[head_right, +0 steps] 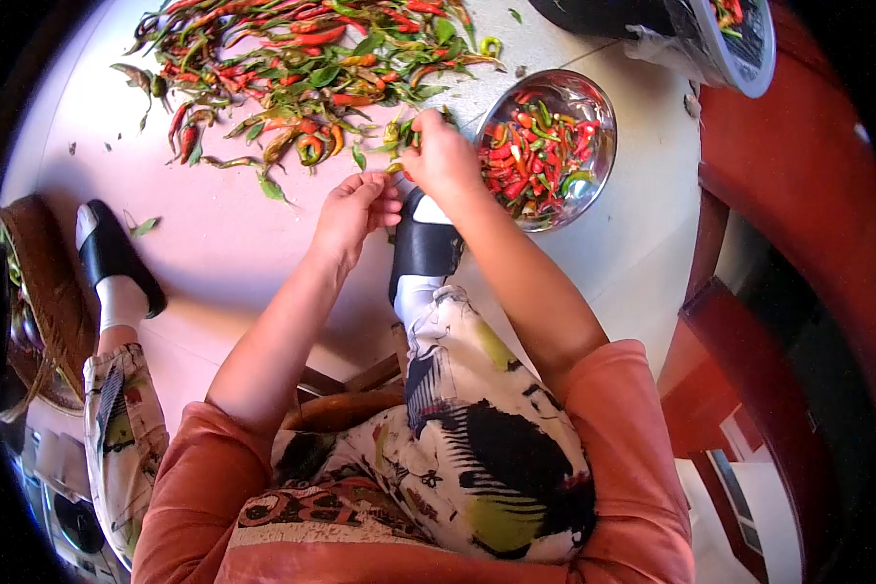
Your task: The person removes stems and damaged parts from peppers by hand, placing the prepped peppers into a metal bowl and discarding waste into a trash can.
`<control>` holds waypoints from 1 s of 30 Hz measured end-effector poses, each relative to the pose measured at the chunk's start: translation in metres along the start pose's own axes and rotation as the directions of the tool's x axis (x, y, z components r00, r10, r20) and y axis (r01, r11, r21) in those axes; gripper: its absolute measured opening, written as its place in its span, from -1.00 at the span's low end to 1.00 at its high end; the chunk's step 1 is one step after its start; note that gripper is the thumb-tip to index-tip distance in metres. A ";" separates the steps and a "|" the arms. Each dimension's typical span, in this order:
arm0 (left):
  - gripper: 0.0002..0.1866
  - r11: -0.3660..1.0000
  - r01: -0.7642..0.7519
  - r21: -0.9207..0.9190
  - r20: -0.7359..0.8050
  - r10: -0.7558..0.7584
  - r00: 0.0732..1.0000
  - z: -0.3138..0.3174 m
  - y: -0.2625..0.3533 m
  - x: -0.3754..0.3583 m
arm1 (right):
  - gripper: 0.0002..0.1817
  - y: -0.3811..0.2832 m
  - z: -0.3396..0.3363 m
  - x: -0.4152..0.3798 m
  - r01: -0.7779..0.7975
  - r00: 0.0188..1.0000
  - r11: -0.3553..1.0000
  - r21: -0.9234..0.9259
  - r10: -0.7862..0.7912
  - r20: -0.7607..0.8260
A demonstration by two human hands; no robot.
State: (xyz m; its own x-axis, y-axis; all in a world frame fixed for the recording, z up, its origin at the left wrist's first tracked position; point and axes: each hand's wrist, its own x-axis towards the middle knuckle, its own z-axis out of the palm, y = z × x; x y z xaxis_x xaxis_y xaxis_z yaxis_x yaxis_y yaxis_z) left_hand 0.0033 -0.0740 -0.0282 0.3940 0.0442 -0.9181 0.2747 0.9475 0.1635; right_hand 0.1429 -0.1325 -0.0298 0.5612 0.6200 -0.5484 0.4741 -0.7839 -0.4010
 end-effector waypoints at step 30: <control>-0.87 0.964 -0.258 -0.059 0.297 0.264 0.918 0.010 0.056 -0.013 | -0.70 -0.030 -0.070 -0.003 -0.123 0.934 0.514 0.849 -0.229 0.274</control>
State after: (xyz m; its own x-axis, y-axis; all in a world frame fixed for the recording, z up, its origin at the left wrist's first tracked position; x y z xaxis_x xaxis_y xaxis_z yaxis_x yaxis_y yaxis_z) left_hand 0.0230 -0.0245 -0.0036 0.6942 0.1964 -0.6924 0.1113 0.9212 0.3728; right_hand 0.1743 -0.1083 0.0353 0.2296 0.7487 -0.6218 -0.4013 -0.5093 -0.7613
